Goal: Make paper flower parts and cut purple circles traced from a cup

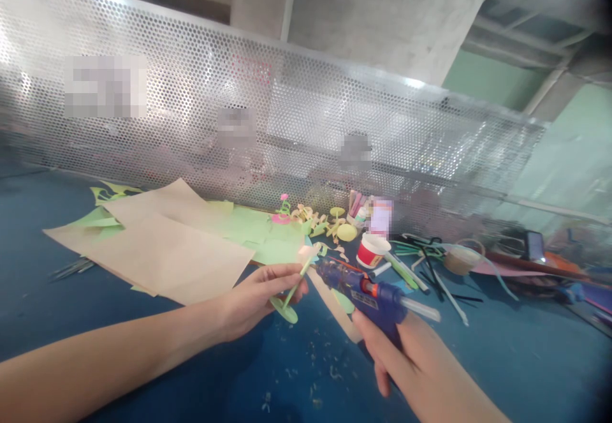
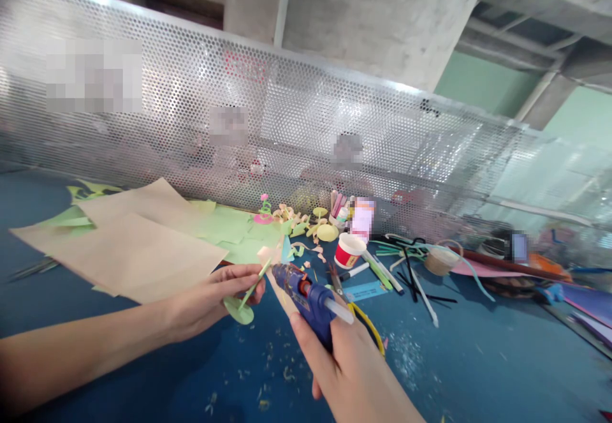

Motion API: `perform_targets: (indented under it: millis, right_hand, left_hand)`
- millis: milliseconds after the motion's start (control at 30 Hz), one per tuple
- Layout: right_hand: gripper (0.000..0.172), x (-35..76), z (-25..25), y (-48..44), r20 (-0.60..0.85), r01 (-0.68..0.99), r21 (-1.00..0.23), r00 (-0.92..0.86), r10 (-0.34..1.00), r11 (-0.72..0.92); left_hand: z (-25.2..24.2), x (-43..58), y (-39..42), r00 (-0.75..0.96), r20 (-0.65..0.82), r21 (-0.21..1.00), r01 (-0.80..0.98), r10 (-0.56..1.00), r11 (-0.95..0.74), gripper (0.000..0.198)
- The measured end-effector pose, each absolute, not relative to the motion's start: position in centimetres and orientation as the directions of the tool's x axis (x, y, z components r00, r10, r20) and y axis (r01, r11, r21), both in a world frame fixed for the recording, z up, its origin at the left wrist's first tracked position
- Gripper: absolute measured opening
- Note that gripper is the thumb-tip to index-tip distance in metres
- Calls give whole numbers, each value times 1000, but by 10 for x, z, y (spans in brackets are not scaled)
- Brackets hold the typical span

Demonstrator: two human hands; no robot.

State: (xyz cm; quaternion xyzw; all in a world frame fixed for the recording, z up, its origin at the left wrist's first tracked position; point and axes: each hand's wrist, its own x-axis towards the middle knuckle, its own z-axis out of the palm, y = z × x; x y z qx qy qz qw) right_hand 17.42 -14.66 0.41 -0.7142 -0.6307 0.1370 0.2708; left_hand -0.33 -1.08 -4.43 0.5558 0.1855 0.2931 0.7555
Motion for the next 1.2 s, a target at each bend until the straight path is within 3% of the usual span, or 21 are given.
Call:
perform_targets:
  millis: [233, 1000, 1200]
  right_hand:
    - [38, 173, 10, -145, 71, 812, -579, 137, 988, -71]
    - [42, 172, 13, -144, 100, 827, -561, 110, 989, -35]
    - [39, 172, 10, -145, 42, 792, -606, 124, 991, -73]
  left_hand:
    - [-42, -4, -11, 754, 38, 951, -229, 655, 208, 23]
    - [-41, -4, -13, 748, 22, 952, -219, 664, 215, 23]
    - [-43, -4, -12, 749, 24, 950, -223, 662, 218, 23]
